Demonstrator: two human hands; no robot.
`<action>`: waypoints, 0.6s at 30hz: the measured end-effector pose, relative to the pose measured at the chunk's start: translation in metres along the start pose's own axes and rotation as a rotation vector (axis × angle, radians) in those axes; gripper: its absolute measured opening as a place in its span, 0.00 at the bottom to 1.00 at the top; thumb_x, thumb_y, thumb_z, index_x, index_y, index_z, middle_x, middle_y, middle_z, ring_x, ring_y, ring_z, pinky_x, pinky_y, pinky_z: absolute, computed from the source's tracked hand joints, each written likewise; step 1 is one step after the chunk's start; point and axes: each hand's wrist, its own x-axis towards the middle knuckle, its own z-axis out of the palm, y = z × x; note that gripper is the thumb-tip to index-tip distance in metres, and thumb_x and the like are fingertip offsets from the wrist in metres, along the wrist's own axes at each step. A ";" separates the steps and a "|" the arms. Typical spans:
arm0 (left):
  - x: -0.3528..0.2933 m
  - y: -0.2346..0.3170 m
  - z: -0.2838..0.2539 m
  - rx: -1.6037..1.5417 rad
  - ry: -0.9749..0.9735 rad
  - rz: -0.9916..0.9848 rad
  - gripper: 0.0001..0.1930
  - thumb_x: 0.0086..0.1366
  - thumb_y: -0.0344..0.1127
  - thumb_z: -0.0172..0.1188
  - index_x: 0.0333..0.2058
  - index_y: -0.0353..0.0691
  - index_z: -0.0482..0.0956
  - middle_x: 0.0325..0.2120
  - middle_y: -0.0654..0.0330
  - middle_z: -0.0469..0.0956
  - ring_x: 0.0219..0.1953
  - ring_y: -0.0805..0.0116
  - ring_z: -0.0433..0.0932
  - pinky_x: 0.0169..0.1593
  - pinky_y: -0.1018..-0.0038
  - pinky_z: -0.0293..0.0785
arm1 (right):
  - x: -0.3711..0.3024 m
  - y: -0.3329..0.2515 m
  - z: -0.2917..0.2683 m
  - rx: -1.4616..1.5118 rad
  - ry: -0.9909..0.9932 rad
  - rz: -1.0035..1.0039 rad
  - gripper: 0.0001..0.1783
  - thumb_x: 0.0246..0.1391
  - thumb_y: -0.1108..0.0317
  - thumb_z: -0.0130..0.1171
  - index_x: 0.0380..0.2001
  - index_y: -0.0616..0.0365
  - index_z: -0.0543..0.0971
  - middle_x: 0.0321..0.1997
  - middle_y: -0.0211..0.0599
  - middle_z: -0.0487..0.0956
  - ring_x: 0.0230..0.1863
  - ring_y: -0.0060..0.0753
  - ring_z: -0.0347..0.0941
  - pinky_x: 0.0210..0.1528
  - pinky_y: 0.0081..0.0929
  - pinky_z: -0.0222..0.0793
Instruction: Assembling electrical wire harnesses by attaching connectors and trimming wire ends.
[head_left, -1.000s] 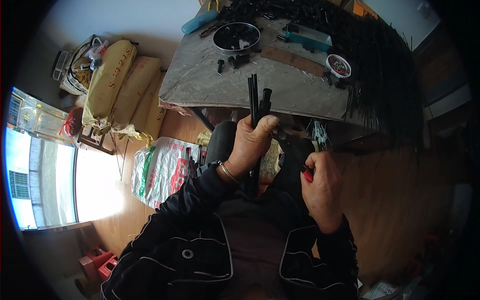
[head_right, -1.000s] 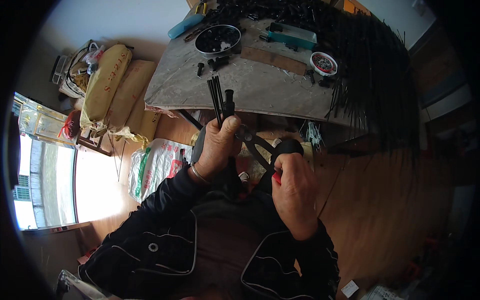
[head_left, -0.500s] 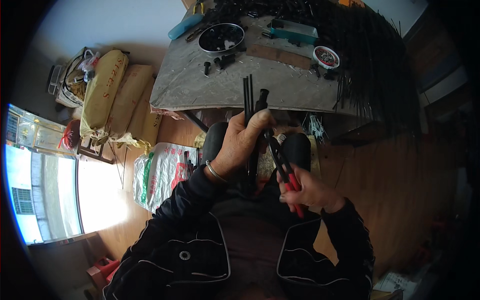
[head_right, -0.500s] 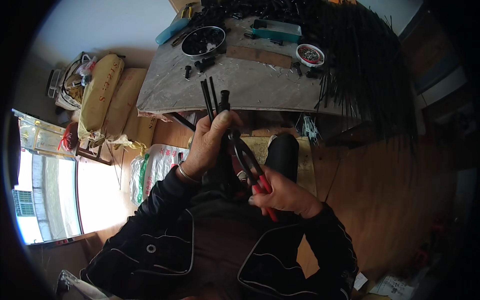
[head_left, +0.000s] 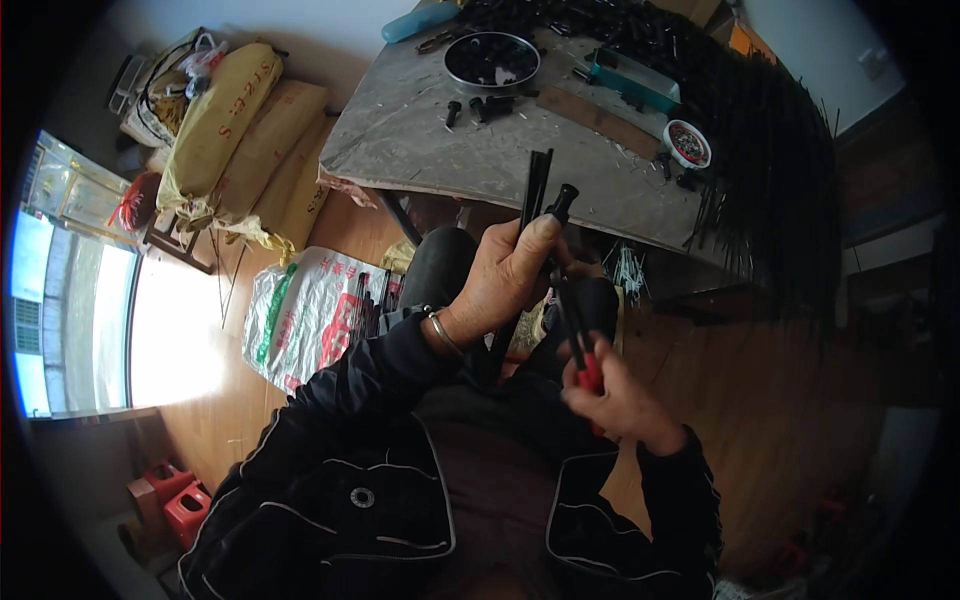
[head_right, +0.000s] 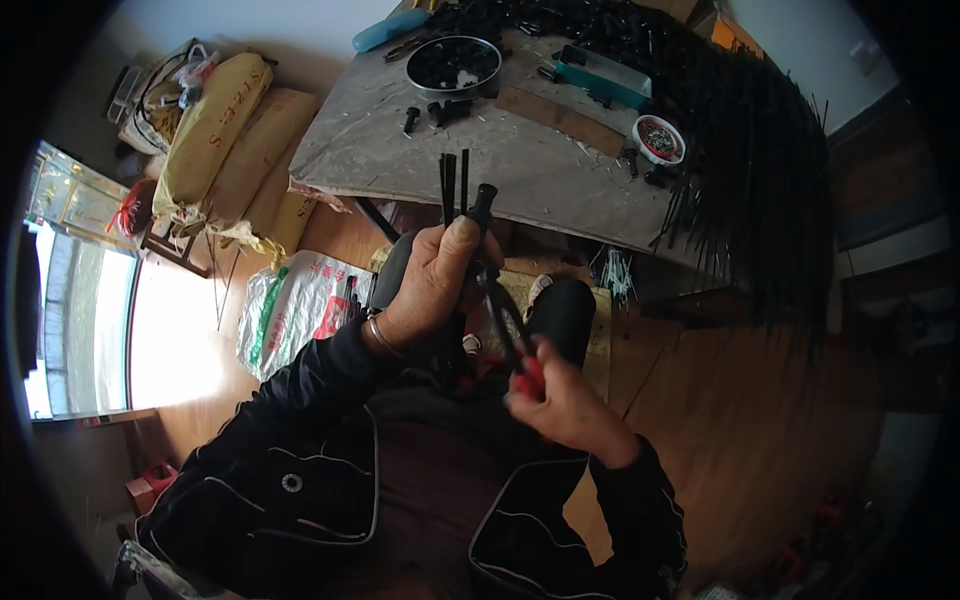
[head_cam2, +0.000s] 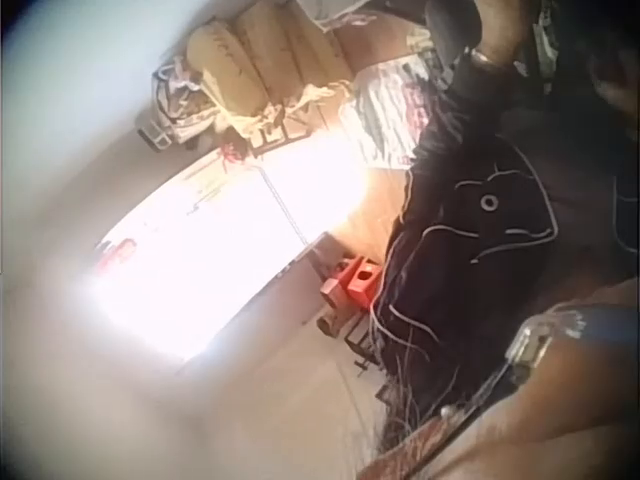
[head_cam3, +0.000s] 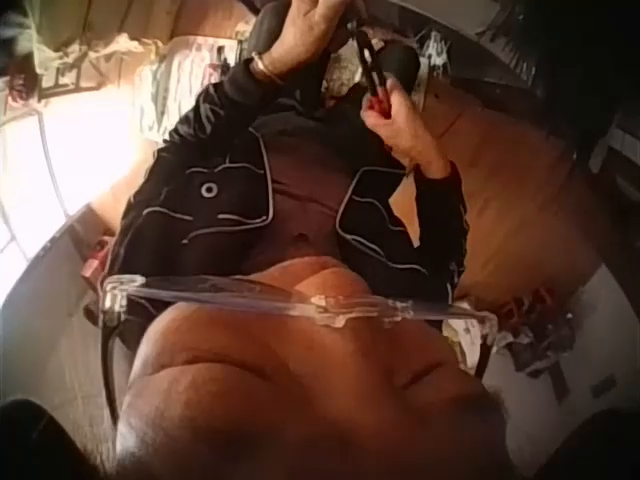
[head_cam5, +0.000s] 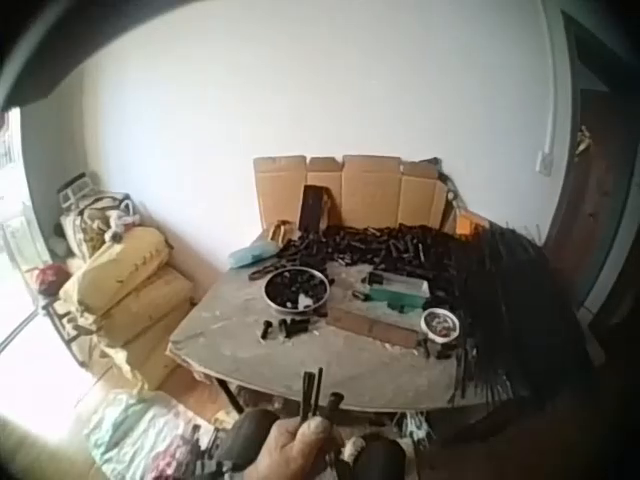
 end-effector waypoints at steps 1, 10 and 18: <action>0.000 0.000 -0.001 -0.004 -0.028 -0.004 0.25 0.70 0.55 0.47 0.29 0.36 0.76 0.13 0.69 0.67 0.13 0.84 0.62 0.17 0.83 0.56 | 0.001 0.002 -0.001 -0.451 0.276 -0.248 0.14 0.57 0.67 0.57 0.44 0.61 0.70 0.23 0.34 0.73 0.18 0.23 0.70 0.24 0.20 0.71; 0.000 0.006 -0.005 -0.088 -0.088 -0.017 0.25 0.70 0.56 0.47 0.28 0.37 0.75 0.14 0.70 0.67 0.15 0.84 0.63 0.18 0.83 0.56 | -0.008 0.001 0.004 0.973 -0.443 0.180 0.15 0.50 0.71 0.62 0.39 0.60 0.70 0.26 0.32 0.75 0.22 0.22 0.71 0.26 0.16 0.69; -0.002 0.006 -0.016 -0.114 -0.119 -0.027 0.24 0.71 0.55 0.46 0.31 0.38 0.75 0.19 0.66 0.73 0.16 0.83 0.65 0.19 0.84 0.60 | -0.011 -0.029 -0.004 0.203 0.099 0.094 0.20 0.54 0.62 0.65 0.43 0.62 0.71 0.32 0.35 0.76 0.26 0.23 0.74 0.28 0.18 0.70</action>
